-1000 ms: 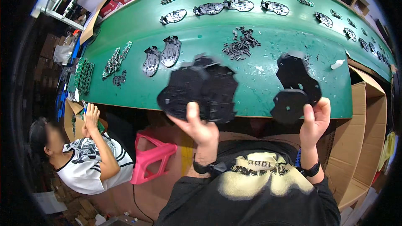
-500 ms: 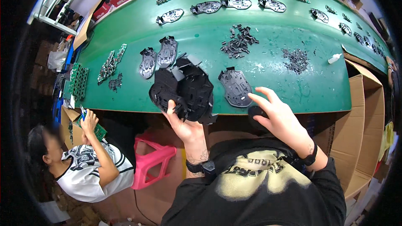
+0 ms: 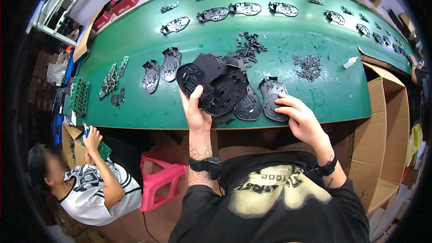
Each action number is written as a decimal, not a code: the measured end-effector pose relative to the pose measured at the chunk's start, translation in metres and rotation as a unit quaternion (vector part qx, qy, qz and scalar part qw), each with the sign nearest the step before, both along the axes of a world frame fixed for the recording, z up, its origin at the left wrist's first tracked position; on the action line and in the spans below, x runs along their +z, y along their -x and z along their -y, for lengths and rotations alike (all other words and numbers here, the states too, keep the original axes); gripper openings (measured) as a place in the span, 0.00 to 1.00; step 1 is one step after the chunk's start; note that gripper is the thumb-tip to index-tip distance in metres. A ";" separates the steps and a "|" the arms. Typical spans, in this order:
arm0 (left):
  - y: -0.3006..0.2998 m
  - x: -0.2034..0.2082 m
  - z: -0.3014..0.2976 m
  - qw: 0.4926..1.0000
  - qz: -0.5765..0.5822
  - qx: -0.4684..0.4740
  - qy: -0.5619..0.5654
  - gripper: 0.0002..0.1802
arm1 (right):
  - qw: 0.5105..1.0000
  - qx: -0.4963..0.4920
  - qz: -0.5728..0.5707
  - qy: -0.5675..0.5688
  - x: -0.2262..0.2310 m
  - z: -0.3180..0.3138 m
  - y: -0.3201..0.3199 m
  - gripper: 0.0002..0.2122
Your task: The person assembles electronic components on a green workbench. They pick up black plastic casings from a cardboard box, place them on the table, and insert small black parts into them. The person uses a white glue bottle to apply adhesive to the casings and attaches additional components. They handle the items one at a time, organizing them in a row.
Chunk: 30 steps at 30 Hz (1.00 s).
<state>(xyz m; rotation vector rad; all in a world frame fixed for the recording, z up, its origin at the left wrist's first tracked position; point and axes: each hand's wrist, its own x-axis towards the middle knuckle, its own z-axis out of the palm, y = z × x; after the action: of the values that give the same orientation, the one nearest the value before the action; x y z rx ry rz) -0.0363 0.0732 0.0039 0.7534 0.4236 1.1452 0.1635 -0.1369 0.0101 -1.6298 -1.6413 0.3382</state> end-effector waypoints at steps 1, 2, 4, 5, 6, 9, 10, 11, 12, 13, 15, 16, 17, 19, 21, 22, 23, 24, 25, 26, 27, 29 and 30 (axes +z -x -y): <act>0.001 0.000 0.000 1.000 -0.014 -0.004 0.006 0.34 | 1.000 0.009 0.015 0.009 0.001 -0.001 0.003 0.20; 0.001 -0.001 0.000 0.999 -0.029 -0.007 0.013 0.34 | 0.999 0.019 0.031 0.019 0.003 -0.005 0.008 0.21; -0.004 0.001 -0.004 0.999 -0.038 -0.022 0.008 0.35 | 0.998 0.032 0.052 0.031 0.001 -0.011 0.013 0.21; -0.004 0.001 -0.006 0.999 -0.032 -0.031 0.001 0.35 | 0.998 0.019 0.059 0.024 0.001 -0.014 0.019 0.20; -0.004 0.001 -0.007 0.999 -0.026 -0.040 -0.005 0.35 | 0.998 0.017 0.064 0.014 0.001 -0.017 0.024 0.20; -0.002 0.002 -0.007 0.999 -0.012 -0.047 0.005 0.35 | 0.997 0.012 0.069 0.008 0.002 -0.020 0.026 0.18; -0.001 0.002 -0.007 0.999 -0.007 -0.046 0.013 0.35 | 0.997 0.011 0.070 0.009 0.003 -0.020 0.025 0.17; 0.000 0.001 -0.009 0.999 -0.011 -0.050 0.010 0.35 | 0.998 0.007 0.065 0.014 0.005 -0.018 0.022 0.16; 0.003 0.000 -0.010 0.998 -0.016 -0.053 0.009 0.35 | 0.998 0.003 0.060 0.020 0.007 -0.014 0.017 0.14; 0.005 -0.001 -0.011 0.998 -0.021 -0.056 0.007 0.35 | 0.998 -0.001 0.055 0.026 0.008 -0.011 0.011 0.13; 0.007 -0.001 -0.016 0.997 -0.036 -0.068 0.002 0.35 | 0.998 -0.014 0.057 0.012 0.007 -0.010 0.002 0.11; 0.007 0.000 -0.018 0.996 -0.042 -0.074 -0.001 0.35 | 0.998 -0.016 0.066 0.008 0.006 -0.010 0.003 0.12; 0.008 0.000 -0.018 0.996 -0.043 -0.077 -0.004 0.35 | 0.997 -0.017 0.074 0.003 0.006 -0.011 0.006 0.12; 0.003 -0.001 -0.018 0.995 -0.039 -0.091 -0.010 0.36 | 0.994 -0.002 0.108 -0.007 0.005 -0.014 0.013 0.14; 0.000 0.002 -0.018 0.994 -0.046 -0.095 -0.019 0.36 | 0.995 0.005 0.095 -0.013 0.000 -0.022 0.027 0.15; -0.001 0.004 -0.018 0.994 -0.050 -0.096 -0.023 0.37 | 0.995 0.000 0.093 -0.022 0.003 -0.023 0.033 0.16; 0.000 0.006 -0.016 0.994 -0.057 -0.087 -0.028 0.37 | 0.995 -0.006 0.090 -0.030 0.005 -0.022 0.037 0.17; 0.000 0.009 -0.013 0.995 -0.062 -0.076 -0.035 0.37 | 0.997 -0.022 0.055 -0.053 0.005 -0.021 0.037 0.18; 0.001 0.012 -0.010 0.995 -0.066 -0.066 -0.043 0.37 | 0.997 -0.037 -0.046 -0.046 0.008 -0.019 0.033 0.18; 0.003 0.018 -0.005 0.992 -0.089 -0.057 -0.063 0.38 | 0.987 -0.051 -0.147 -0.039 0.012 -0.016 0.028 0.18; 0.002 0.022 0.003 0.991 -0.093 -0.072 -0.071 0.39 | 0.966 -0.069 -0.246 -0.028 0.014 -0.012 0.024 0.18; -0.009 0.027 0.031 0.991 -0.036 -0.112 -0.055 0.40 | 0.820 -0.034 -0.571 -0.032 0.017 -0.010 0.017 0.23; -0.012 0.026 0.044 0.989 -0.030 -0.137 -0.035 0.41 | 0.822 -0.032 -0.566 -0.051 0.020 -0.010 0.015 0.26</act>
<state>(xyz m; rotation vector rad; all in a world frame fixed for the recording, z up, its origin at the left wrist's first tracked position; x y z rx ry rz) -0.0243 0.0294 0.0296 0.8799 0.3204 0.8837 0.1480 -0.1268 0.0305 -0.9997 -0.6540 0.9429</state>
